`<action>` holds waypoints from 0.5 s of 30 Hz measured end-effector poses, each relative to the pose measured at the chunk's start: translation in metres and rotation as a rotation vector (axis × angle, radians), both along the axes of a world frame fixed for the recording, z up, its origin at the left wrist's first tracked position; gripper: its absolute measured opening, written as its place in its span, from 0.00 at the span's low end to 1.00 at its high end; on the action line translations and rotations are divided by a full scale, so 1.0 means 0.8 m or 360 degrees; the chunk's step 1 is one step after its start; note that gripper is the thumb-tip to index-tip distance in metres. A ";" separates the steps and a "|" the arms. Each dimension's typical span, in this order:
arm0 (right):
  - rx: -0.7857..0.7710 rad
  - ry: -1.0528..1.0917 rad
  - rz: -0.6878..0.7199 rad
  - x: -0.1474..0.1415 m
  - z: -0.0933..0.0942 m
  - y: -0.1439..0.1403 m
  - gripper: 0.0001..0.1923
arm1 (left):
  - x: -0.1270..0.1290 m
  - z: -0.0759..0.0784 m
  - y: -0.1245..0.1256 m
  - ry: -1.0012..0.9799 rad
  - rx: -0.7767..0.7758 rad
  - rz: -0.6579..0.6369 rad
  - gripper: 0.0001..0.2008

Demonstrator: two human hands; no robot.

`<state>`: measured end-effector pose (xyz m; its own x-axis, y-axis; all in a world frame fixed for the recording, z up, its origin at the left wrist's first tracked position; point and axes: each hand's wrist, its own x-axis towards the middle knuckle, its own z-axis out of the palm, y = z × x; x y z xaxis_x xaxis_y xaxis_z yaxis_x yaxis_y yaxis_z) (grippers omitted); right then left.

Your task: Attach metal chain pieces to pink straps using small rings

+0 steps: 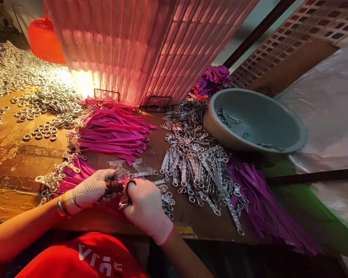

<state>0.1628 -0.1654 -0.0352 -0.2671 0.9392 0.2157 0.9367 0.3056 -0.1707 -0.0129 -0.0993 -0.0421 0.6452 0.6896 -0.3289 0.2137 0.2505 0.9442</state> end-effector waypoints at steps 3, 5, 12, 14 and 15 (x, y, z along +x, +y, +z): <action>0.0054 0.0046 0.0059 -0.003 0.002 -0.008 0.05 | 0.003 0.004 -0.007 -0.0058 -0.0372 0.0049 0.17; -0.0049 0.0249 0.0019 -0.001 -0.001 -0.011 0.07 | 0.007 0.008 -0.003 -0.0132 -0.0479 0.0100 0.15; -0.0068 0.0796 -0.0544 0.030 -0.018 0.004 0.12 | 0.059 0.021 0.121 0.0565 0.0880 0.0006 0.08; -0.0082 0.0812 -0.0579 0.036 -0.023 0.008 0.12 | 0.090 0.015 0.164 0.0698 0.1095 0.0065 0.05; -0.0099 0.0804 -0.0587 0.038 -0.025 0.009 0.12 | 0.105 0.011 0.181 0.0742 0.1135 0.0073 0.04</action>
